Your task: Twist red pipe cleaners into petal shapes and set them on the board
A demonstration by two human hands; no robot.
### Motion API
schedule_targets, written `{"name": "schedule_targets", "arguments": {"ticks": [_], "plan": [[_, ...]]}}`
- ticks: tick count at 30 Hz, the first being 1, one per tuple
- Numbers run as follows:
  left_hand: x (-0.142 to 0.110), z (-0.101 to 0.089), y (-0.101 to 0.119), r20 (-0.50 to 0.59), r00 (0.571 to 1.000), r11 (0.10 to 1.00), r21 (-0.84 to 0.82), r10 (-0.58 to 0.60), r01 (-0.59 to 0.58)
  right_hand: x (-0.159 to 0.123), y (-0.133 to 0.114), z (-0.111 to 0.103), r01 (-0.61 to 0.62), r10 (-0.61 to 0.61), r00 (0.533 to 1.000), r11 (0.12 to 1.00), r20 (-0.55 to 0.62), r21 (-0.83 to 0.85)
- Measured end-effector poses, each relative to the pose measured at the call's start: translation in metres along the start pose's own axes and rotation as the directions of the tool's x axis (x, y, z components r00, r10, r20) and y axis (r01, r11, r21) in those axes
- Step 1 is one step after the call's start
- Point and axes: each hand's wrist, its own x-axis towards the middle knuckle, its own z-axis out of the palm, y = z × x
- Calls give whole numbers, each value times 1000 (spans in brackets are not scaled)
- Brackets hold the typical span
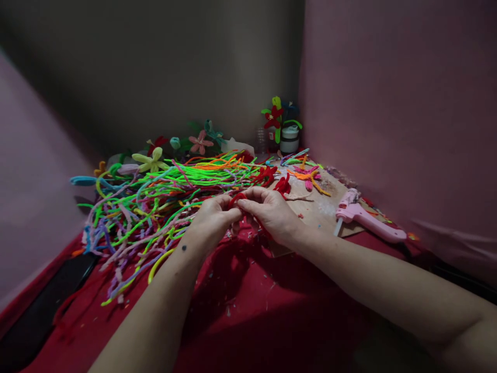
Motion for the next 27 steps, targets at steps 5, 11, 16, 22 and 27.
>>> {"name": "schedule_targets", "arguments": {"ticks": [5, 11, 16, 22, 27], "plan": [[0, -9, 1, 64, 997, 996, -77, 43, -38, 3, -4, -6, 44, -44, 995, 999, -86, 3], [-1, -25, 6, 160, 983, 964, 232, 92, -128, 7, -5, -11, 13, -1, 985, 998, -173, 65], [-7, -30, 10, 275, 957, 971, 238, -95, 28, 9, -3, -12, 15, -4, 983, 998, -183, 58], [-11, -19, 14, -46, 994, 985, -137, 97, -102, 8, -3, -11, -14, 27, 985, 997, -168, 77], [-11, -1, 13, -205, 952, 959, -124, 227, -256, 6, -4, -10, -25, 28, 985, 999, -173, 22]]}}
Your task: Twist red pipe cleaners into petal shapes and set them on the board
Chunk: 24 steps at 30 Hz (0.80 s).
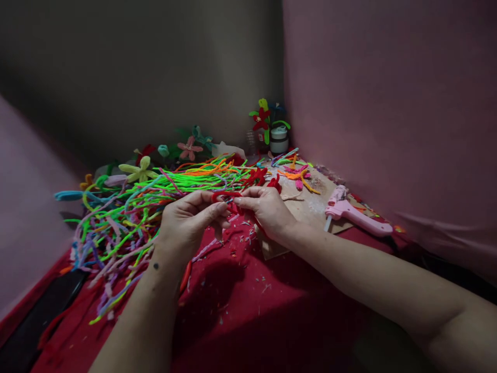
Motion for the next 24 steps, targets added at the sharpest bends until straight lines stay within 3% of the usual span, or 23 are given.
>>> {"name": "schedule_targets", "arguments": {"ticks": [9, 15, 20, 24], "plan": [[-3, 3, -9, 84, 990, 962, 241, 116, -133, -1, 1, -2, 8, -9, 1000, 998, -6, -65], [-3, 8, -17, 152, 986, 898, 421, 68, -127, 0, 4, -1, -9, 8, 1000, 999, -8, -39], [-1, 5, -13, 273, 959, 961, 277, -80, 1, 0, 4, -2, -5, 5, 1000, 1000, -3, 4], [0, 2, -12, 251, 957, 984, 137, -146, 115, 1, 3, -1, -2, 2, 1000, 1000, 3, 4]]}}
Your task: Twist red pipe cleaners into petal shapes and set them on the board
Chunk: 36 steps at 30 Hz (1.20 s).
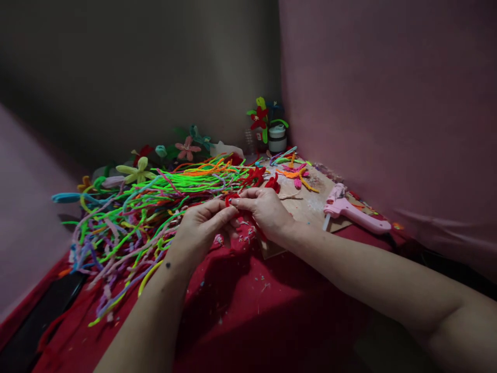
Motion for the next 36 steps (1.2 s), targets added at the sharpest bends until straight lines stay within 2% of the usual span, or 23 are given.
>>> {"name": "schedule_targets", "arguments": {"ticks": [5, 8, 11, 14, 18, 22, 29, 32, 36], "plan": [[4, 5, -4, -132, 991, 996, -85, -34, 23, -5, -5, 2, -28, 27, 999, 999, 22, 47], [5, 7, -6, -173, 984, 989, -144, -51, 26, -7, -8, 2, -119, 110, 991, 987, 78, 109], [5, 10, -6, -84, 994, 973, -223, -74, 54, -7, -10, 1, -203, 178, 973, 964, 146, 174], [5, 13, -6, 16, 999, 977, -205, -46, 49, -5, -10, 0, -213, 178, 971, 947, 161, 239], [5, 17, -5, -11, 999, 995, -89, -40, 39, -2, -12, -1, -180, 163, 983, 947, 86, 264], [1, 17, -4, 46, 993, 994, 2, -108, 108, 1, -17, -4, -132, 134, 991, 959, 6, 250], [1, 11, -2, 63, 987, 988, 58, -145, 141, 2, -16, -5, -139, 145, 989, 960, -6, 245], [1, 8, -2, 110, 975, 981, -1, -195, 196, 2, -14, -5, -107, 106, 994, 975, 18, 193], [0, 5, -3, 179, 955, 946, -183, -235, 267, 0, -13, -4, -102, 100, 995, 978, 24, 182]]}}
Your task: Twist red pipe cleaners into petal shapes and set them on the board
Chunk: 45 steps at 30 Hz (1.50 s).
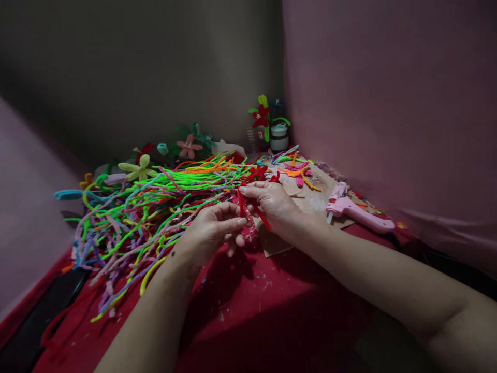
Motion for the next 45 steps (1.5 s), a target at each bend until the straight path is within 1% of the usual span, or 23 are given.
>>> {"name": "schedule_targets", "arguments": {"ticks": [2, 4, 6, 9, 11, 13, 15, 18, 20, 23, 25, 27, 29, 30, 33, 35, 36, 39, 41, 43, 45], "plan": [[1, 0, 0, 13, 1000, 996, -85, 18, -17, 0, 1, 1, -18, 18, 1000, 1000, 10, 19], [2, 1, -2, -6, 999, 991, -121, 50, -51, 0, 3, 1, -32, 30, 999, 998, 32, 47], [4, 2, -4, -66, 993, 991, -83, 95, -101, 0, 5, 1, -12, 9, 999, 998, 33, 68], [6, 3, -6, -160, 975, 987, 58, 155, -147, 1, 6, 2, 25, -25, 1000, 997, 5, 66], [6, 3, -6, -173, 972, 985, 100, 156, -141, 1, 7, 2, 29, -29, 1000, 997, -11, 66], [5, 3, -5, -171, 974, 987, 90, 147, -133, 1, 7, 1, 31, -30, 999, 997, -15, 71], [4, 2, -3, -181, 972, 988, 64, 151, -142, 1, 7, 1, 24, -25, 1000, 999, 14, 42], [4, -2, -1, -217, 958, 982, 19, 187, -187, -1, 6, 1, -40, 47, 994, 996, 96, -73], [5, -5, -1, -253, 942, 974, 19, 221, -224, -3, 4, 1, -55, 72, 993, 982, 90, -180], [7, -9, -2, -288, 921, 964, 53, 263, -259, -5, 0, 2, 0, 22, 997, 949, 67, -314], [8, -11, -3, -290, 918, 963, 71, 271, -262, -6, -1, 2, 18, 18, 994, 948, 111, -317], [9, -11, -4, -297, 915, 962, 69, 272, -264, -5, 0, 1, 2, 49, 985, 955, 165, -296], [9, -11, -4, -314, 910, 961, 47, 272, -271, -3, 2, 1, -11, 66, 980, 959, 185, -283], [9, -11, -4, -317, 910, 962, 38, 268, -271, -2, 2, 0, -6, 55, 983, 964, 177, -265], [7, -8, -2, -311, 911, 962, 61, 270, -265, 0, 3, 0, 57, -38, 993, 985, 112, -165], [5, -4, 0, -309, 907, 958, 116, 285, -262, 0, 3, 1, 149, -141, 988, 980, 69, -134], [5, -2, 0, -309, 905, 954, 147, 294, -259, 0, 3, 1, 208, -201, 978, 967, 57, -149], [3, 3, 1, -306, 902, 945, 213, 305, -247, -2, 3, 2, 382, -386, 921, 875, 47, -297], [3, 6, 1, -308, 900, 943, 222, 308, -247, -4, 5, 1, 449, -467, 882, 795, 60, -408], [3, 7, 0, -312, 897, 943, 217, 313, -253, -4, 7, 0, 477, -503, 860, 734, 84, -484], [3, 7, -1, -320, 892, 941, 219, 318, -257, -4, 10, 0, 483, -505, 856, 704, 110, -520]]}}
